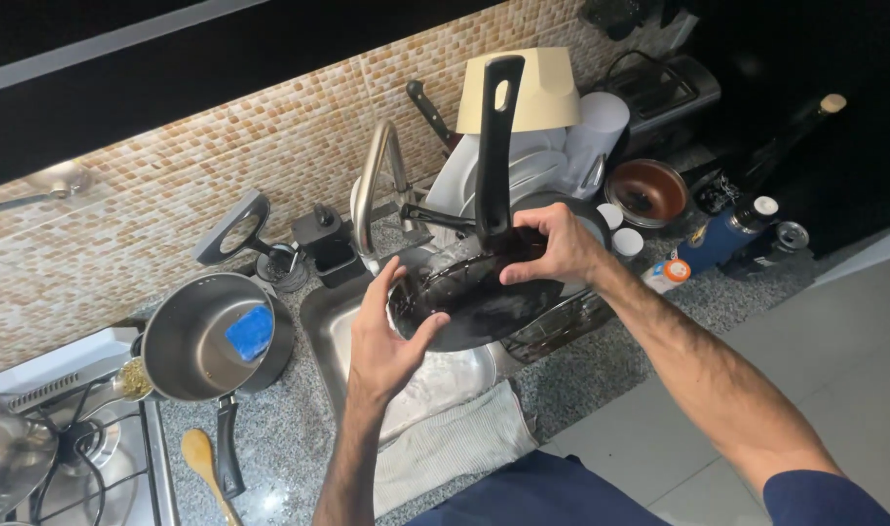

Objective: Washing various kitchen items including pans, pots, and lids in a sink and placing them on a drying rack.

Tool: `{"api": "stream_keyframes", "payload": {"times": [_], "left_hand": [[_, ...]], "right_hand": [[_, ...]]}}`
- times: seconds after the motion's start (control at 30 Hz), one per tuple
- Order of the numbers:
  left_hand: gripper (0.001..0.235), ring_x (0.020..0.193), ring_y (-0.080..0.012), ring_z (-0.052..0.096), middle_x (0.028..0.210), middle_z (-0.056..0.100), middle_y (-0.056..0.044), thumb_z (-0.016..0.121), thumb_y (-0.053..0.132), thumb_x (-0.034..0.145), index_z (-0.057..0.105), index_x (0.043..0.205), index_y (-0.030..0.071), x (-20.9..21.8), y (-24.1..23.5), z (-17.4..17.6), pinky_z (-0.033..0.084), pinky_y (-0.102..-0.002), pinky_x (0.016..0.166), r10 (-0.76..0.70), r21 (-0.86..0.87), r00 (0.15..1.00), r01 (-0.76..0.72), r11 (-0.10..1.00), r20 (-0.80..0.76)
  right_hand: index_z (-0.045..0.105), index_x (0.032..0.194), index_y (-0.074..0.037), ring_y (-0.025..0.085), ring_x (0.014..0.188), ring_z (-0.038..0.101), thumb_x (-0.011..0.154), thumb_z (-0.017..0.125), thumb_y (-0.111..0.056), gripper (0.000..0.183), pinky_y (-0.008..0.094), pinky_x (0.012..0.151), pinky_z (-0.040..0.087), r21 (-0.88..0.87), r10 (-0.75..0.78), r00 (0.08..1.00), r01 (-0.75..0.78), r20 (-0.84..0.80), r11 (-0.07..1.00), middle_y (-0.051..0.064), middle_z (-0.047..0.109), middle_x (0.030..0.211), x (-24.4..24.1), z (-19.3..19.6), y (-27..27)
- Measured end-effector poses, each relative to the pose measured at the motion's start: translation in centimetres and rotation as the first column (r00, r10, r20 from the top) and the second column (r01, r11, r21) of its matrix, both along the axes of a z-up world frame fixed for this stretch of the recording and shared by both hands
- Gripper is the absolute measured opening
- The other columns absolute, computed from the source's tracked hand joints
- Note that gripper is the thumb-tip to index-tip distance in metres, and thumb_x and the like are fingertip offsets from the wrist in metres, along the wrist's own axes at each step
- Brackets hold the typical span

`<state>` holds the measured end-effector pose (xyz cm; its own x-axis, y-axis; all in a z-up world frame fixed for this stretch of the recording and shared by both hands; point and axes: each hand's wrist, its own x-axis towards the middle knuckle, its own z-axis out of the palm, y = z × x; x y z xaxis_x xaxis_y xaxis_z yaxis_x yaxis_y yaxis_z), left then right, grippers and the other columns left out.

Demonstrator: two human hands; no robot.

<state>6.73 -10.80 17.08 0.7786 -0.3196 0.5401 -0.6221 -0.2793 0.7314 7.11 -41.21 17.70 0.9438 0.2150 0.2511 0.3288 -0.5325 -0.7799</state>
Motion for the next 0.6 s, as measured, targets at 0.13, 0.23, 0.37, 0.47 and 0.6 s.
{"api": "stream_keyframes", "payload": {"times": [0.13,0.23,0.37,0.47,0.6], "left_hand": [[0.074,0.103,-0.0227,0.071,0.11,0.073,-0.013,0.09,0.023,0.072,0.058,0.134,-0.002,1.2,-1.4,-1.5,0.055,-0.033,0.091,0.017,0.01,0.957,-0.014,1.0,-0.29],[0.055,0.092,-0.0156,0.07,0.101,0.075,-0.009,0.092,0.018,0.07,0.065,0.114,-0.002,2.1,-2.1,-3.0,0.056,-0.029,0.084,-0.037,-0.124,0.918,-0.013,0.992,-0.395],[0.034,0.075,-0.0066,0.065,0.084,0.073,-0.004,0.093,0.011,0.07,0.067,0.088,0.0,3.1,-3.3,-5.5,0.055,-0.022,0.07,-0.122,-0.366,0.852,-0.086,0.927,-0.509],[0.029,0.073,-0.005,0.065,0.083,0.073,-0.001,0.091,0.011,0.072,0.066,0.085,0.003,3.6,-5.3,-4.7,0.055,-0.021,0.069,-0.17,-0.459,0.833,-0.11,0.882,-0.526],[0.029,0.069,-0.0049,0.061,0.08,0.069,0.001,0.091,0.011,0.075,0.065,0.085,0.004,4.7,-8.6,-6.1,0.051,-0.021,0.064,-0.216,-0.536,0.796,-0.155,0.83,-0.566]], "right_hand": [[0.073,0.089,-0.003,0.003,0.075,0.06,0.07,0.095,-0.034,0.042,0.023,0.067,0.049,0.126,0.041,0.994,-0.028,-0.099,0.992,-0.004,0.069,0.078,1.9,-1.8,-1.7],[0.072,0.089,-0.002,0.003,0.078,0.06,0.073,0.094,-0.034,0.042,0.024,0.069,0.05,0.197,0.089,0.987,-0.062,-0.13,0.979,-0.005,0.068,0.08,3.4,-3.6,-2.6],[0.07,0.089,-0.002,0.005,0.078,0.06,0.075,0.092,-0.039,0.044,0.026,0.069,0.05,0.168,0.115,0.984,-0.091,-0.137,0.981,-0.003,0.067,0.079,4.7,-3.5,-2.8],[0.07,0.091,-0.002,0.01,0.078,0.063,0.077,0.087,-0.047,0.051,0.029,0.07,0.052,0.006,0.031,0.996,-0.031,-0.082,1.0,0.002,0.068,0.077,4.7,-0.5,-3.7],[0.07,0.097,-0.001,0.016,0.079,0.067,0.082,0.079,-0.055,0.057,0.034,0.072,0.053,-0.112,-0.049,0.999,0.051,0.014,0.992,0.008,0.069,0.081,4.4,1.9,-4.5]]}}
